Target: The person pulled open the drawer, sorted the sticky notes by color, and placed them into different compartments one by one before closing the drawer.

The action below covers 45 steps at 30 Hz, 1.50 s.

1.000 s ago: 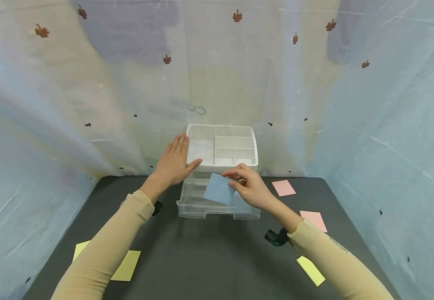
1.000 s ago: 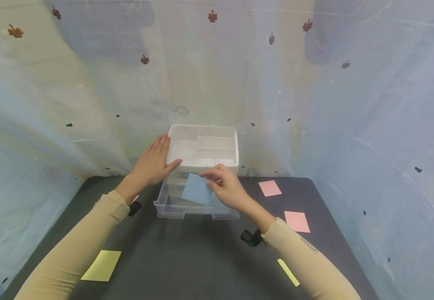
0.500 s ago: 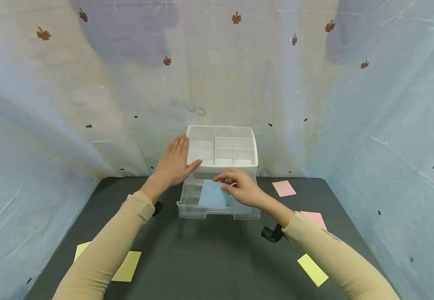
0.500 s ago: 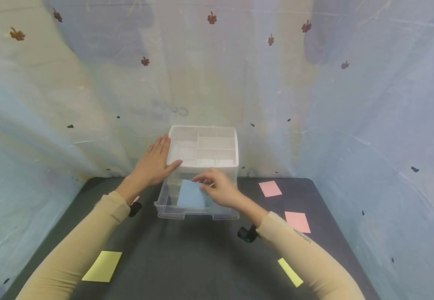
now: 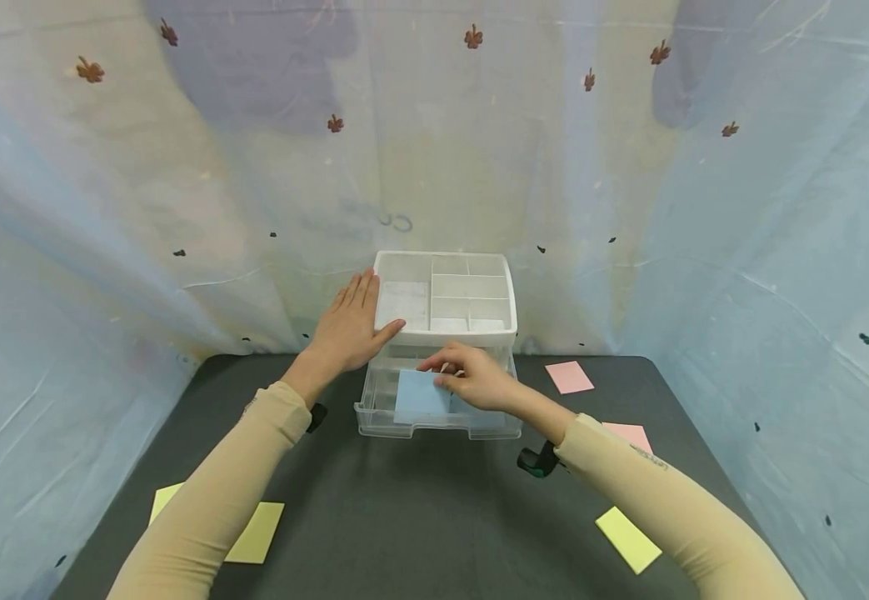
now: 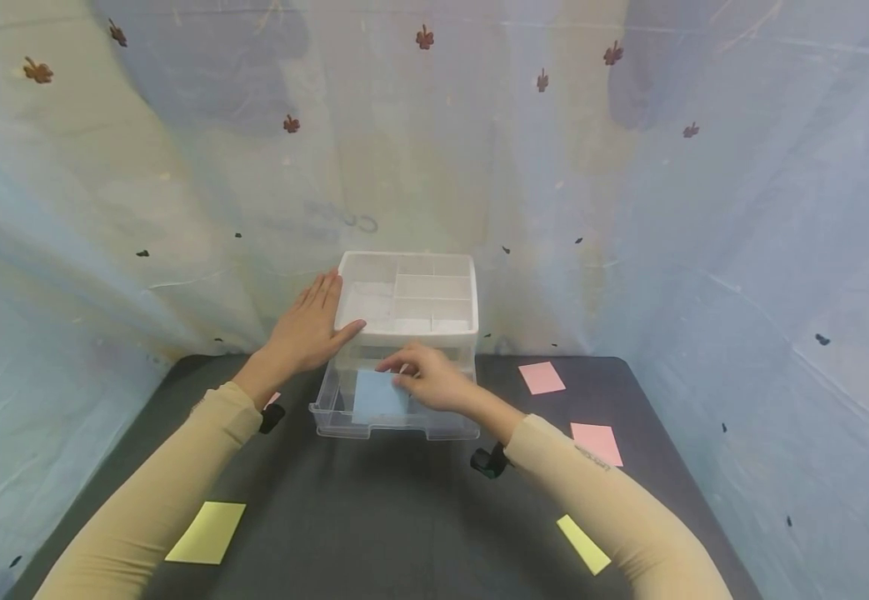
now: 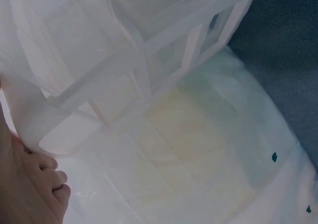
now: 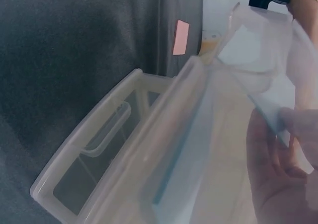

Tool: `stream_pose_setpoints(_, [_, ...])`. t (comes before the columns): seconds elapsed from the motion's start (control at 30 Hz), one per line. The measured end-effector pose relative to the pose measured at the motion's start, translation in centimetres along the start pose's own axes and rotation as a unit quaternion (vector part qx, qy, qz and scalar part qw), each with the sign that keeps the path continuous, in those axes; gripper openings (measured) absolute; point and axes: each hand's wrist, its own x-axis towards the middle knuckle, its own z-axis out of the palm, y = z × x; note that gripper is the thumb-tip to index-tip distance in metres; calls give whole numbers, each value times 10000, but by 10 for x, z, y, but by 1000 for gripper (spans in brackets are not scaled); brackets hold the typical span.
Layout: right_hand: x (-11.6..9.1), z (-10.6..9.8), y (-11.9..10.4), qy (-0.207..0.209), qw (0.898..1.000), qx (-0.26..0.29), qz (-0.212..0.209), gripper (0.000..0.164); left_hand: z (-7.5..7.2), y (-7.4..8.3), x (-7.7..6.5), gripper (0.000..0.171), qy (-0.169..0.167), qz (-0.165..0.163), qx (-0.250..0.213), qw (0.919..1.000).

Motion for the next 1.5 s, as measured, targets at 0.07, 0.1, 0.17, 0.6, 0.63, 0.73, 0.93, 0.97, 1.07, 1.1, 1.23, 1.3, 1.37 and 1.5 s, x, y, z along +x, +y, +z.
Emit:
stream_pose_setpoints(0.07, [2,1,1,-16,10000,-57,22,28,1,-1,1,98,29,12,-10,10000])
stream_pose_setpoints(0.1, [3,1,2,-26,9999,-96,35,28,2,-1,1,98,39,19,-20,10000])
stream_pose_setpoints(0.17, [4,1,4,-47,9998,-171,45,27,3,-2,2,98,45,21,-40,10000])
stream_pose_setpoints(0.6, [10,6,9,-126,9979,-633,-73,29,-1,0,0,97,-15,23,-39,10000])
stream_pose_setpoints(0.63, [10,6,9,-129,9977,-660,-77,29,0,0,0,97,-17,26,-27,10000])
stream_pose_setpoints(0.73, [10,7,10,-137,9966,-804,-80,30,1,-1,1,97,-27,28,-10,10000])
stream_pose_setpoints(0.93, [10,9,10,-168,9950,-979,-42,31,1,-1,1,97,-17,17,-10,10000])
stream_pose_setpoints(0.97, [10,9,10,-173,9951,-977,-35,31,1,-1,1,97,-19,17,-14,10000])
stream_pose_setpoints(1.07, [9,9,10,-235,9950,-968,23,31,0,0,1,97,-12,32,-24,10000])
stream_pose_setpoints(1.1, [9,9,10,-261,9949,-974,43,31,0,0,1,97,-5,41,-22,10000])
stream_pose_setpoints(1.23, [10,8,9,-397,9942,-998,114,32,0,-1,1,97,15,65,-5,10000])
stream_pose_setpoints(1.3, [10,8,9,-457,9940,-984,156,32,1,-1,2,97,23,70,-1,10000])
stream_pose_setpoints(1.37, [10,8,8,-493,9937,-995,178,32,2,-2,2,97,51,77,-1,10000])
stream_pose_setpoints(1.5, [10,8,10,-527,9923,-1113,131,32,3,-3,2,98,104,96,-59,9999])
